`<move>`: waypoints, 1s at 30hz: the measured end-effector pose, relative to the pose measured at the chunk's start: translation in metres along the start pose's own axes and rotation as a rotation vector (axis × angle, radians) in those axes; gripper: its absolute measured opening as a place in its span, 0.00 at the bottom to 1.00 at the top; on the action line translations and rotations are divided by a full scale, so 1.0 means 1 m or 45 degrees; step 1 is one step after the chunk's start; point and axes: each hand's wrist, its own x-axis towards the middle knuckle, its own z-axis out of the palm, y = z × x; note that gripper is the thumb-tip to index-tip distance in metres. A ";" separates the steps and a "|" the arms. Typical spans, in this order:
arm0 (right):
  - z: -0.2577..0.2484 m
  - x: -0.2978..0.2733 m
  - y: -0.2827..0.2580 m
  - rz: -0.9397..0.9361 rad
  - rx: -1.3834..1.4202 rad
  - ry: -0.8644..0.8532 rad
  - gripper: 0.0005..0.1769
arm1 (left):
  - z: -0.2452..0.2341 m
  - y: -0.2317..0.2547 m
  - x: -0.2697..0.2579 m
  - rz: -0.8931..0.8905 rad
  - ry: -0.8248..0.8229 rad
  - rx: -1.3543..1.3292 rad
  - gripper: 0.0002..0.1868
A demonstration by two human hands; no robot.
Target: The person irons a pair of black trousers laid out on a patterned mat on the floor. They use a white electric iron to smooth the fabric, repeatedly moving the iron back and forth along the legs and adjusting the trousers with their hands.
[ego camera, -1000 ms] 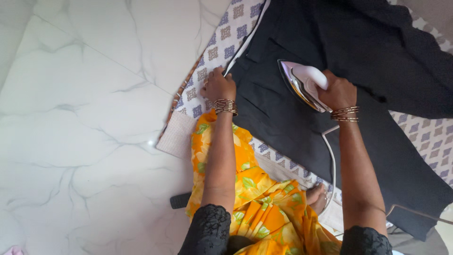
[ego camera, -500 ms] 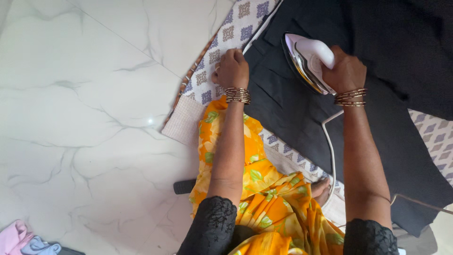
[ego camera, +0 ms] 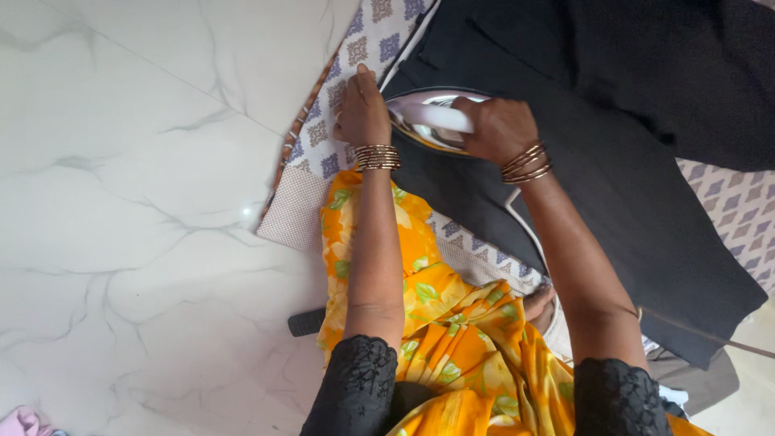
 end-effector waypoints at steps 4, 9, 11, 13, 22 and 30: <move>-0.005 0.001 -0.036 0.063 0.066 -0.143 0.20 | 0.002 -0.003 0.003 0.040 0.035 0.114 0.26; -0.002 -0.019 -0.047 0.114 0.168 -0.073 0.18 | 0.011 -0.004 -0.001 0.122 0.190 0.284 0.17; 0.002 -0.031 -0.046 0.160 0.186 -0.090 0.18 | 0.013 -0.006 -0.001 0.219 0.231 0.352 0.17; 0.008 -0.048 -0.044 0.197 0.184 -0.112 0.21 | 0.017 -0.008 -0.005 0.277 0.297 0.424 0.19; 0.040 -0.140 -0.016 0.387 0.260 -0.083 0.19 | 0.025 -0.003 -0.022 0.586 0.462 0.628 0.21; 0.055 -0.208 0.004 0.524 0.300 0.005 0.17 | 0.072 -0.033 -0.081 1.557 -0.082 0.670 0.30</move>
